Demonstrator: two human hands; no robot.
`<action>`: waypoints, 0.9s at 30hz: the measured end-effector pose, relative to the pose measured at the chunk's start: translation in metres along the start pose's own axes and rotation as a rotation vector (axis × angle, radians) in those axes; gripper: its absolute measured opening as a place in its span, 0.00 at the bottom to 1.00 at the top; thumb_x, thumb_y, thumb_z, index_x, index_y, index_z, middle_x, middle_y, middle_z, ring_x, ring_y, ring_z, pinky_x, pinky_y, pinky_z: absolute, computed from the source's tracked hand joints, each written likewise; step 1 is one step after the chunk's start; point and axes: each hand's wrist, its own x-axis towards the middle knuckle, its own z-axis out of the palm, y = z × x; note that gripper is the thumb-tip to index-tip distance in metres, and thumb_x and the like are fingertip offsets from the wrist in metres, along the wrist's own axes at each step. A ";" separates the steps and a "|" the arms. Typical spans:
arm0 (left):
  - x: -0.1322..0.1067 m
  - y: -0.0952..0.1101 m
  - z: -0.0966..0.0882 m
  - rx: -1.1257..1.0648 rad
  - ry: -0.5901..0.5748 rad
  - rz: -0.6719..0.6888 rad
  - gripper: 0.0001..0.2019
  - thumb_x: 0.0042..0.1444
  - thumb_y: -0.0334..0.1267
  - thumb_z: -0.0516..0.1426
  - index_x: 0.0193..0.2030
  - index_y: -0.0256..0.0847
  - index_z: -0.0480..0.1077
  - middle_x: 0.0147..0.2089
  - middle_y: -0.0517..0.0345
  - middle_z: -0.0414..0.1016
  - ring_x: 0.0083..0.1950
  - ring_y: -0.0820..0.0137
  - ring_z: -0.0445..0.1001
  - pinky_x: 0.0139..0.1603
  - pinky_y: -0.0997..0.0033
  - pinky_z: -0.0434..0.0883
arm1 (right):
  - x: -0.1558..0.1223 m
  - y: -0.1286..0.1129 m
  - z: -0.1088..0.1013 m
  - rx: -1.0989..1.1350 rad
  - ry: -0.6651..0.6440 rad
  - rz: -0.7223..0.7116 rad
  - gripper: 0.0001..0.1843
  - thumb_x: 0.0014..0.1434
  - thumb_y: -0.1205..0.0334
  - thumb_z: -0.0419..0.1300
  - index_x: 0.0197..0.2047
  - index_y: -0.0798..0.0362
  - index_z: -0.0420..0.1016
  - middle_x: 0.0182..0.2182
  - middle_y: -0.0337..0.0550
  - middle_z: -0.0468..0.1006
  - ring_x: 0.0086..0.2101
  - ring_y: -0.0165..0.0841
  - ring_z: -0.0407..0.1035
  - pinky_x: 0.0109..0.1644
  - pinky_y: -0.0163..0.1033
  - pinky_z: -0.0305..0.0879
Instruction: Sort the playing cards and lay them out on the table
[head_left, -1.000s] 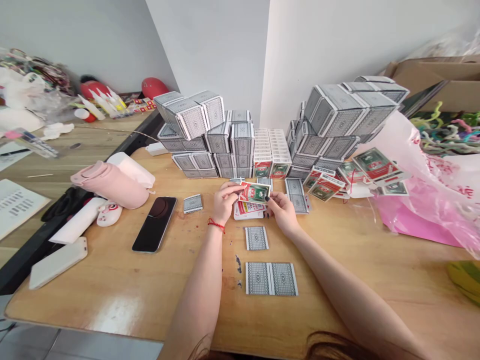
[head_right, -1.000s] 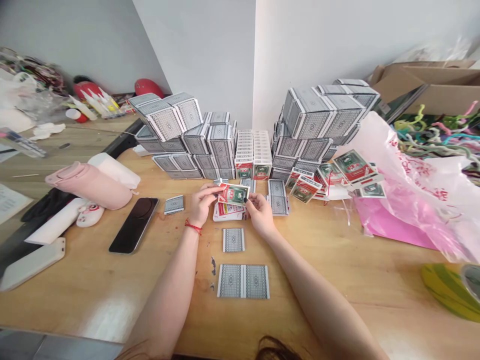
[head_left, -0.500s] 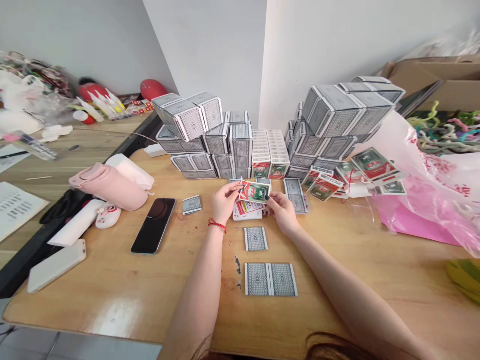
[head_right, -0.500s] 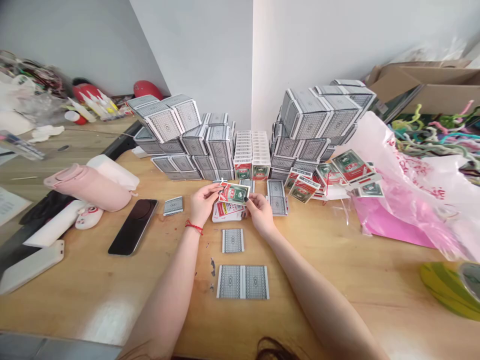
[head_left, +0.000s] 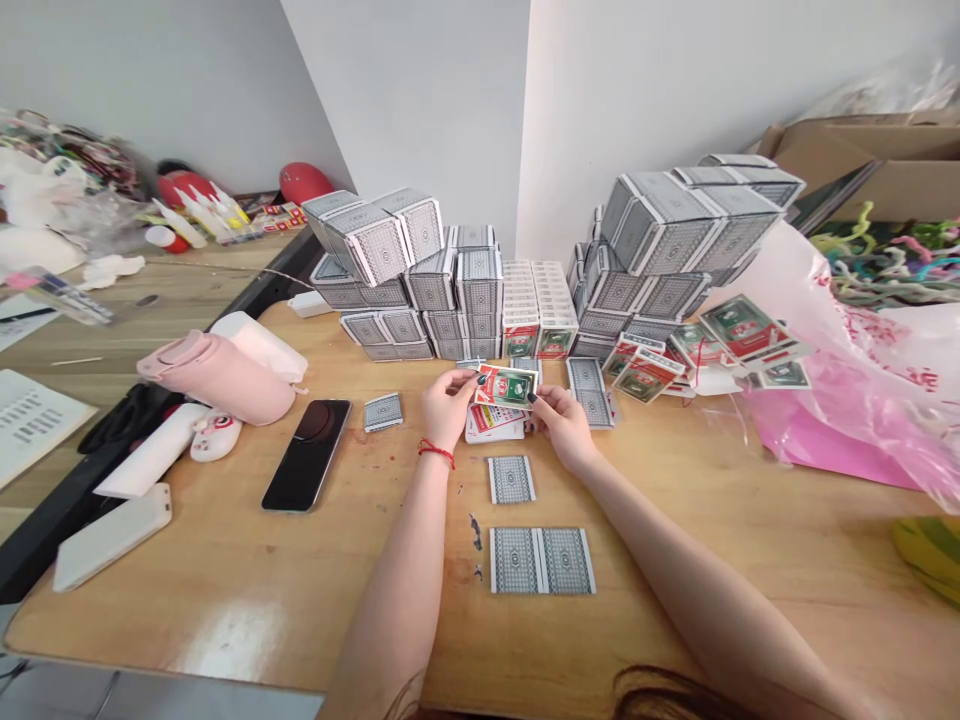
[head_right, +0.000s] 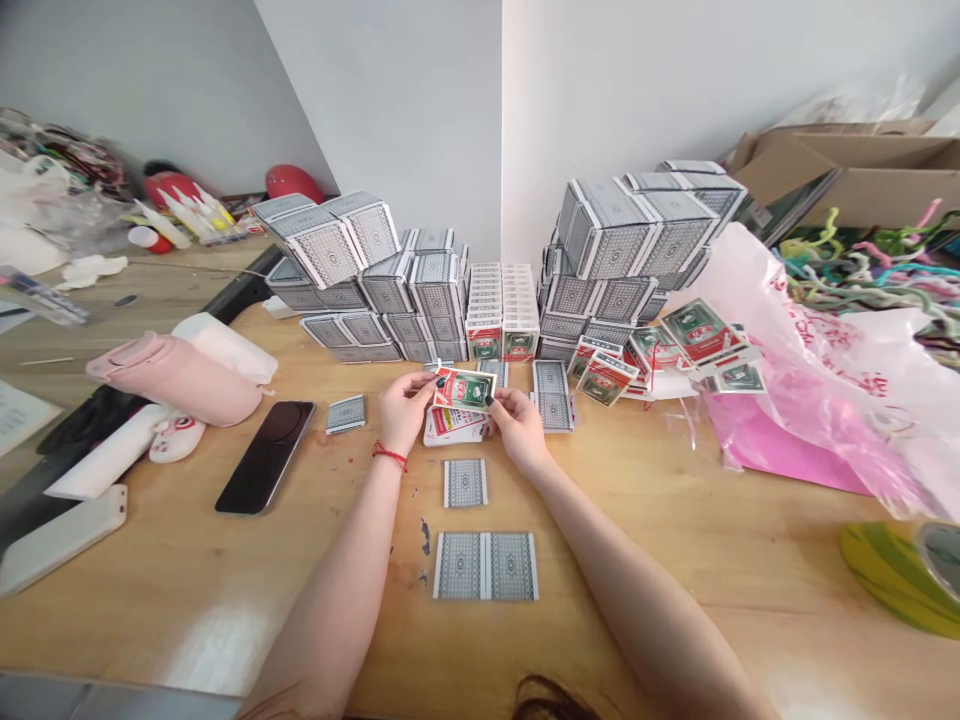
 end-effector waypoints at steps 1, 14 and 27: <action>-0.001 0.001 0.000 0.004 -0.007 0.005 0.08 0.45 0.39 0.60 0.32 0.39 0.74 0.31 0.56 0.76 0.32 0.71 0.72 0.34 0.73 0.67 | 0.000 0.000 0.000 -0.002 0.003 0.002 0.17 0.44 0.51 0.62 0.34 0.51 0.65 0.16 0.30 0.65 0.16 0.25 0.59 0.20 0.33 0.57; -0.010 0.004 0.001 -0.119 -0.093 0.078 0.20 0.55 0.52 0.49 0.38 0.39 0.73 0.39 0.52 0.75 0.42 0.66 0.71 0.40 0.71 0.67 | 0.003 0.005 -0.004 0.029 0.019 0.002 0.17 0.45 0.51 0.62 0.34 0.53 0.67 0.18 0.32 0.66 0.17 0.25 0.59 0.21 0.32 0.56; 0.003 -0.005 -0.005 -0.400 -0.203 -0.147 0.19 0.48 0.39 0.55 0.48 0.39 0.69 0.32 0.57 0.72 0.24 0.77 0.66 0.23 0.77 0.62 | 0.006 0.009 -0.007 0.121 0.027 0.018 0.15 0.46 0.54 0.62 0.36 0.52 0.67 0.16 0.31 0.64 0.17 0.26 0.59 0.24 0.34 0.58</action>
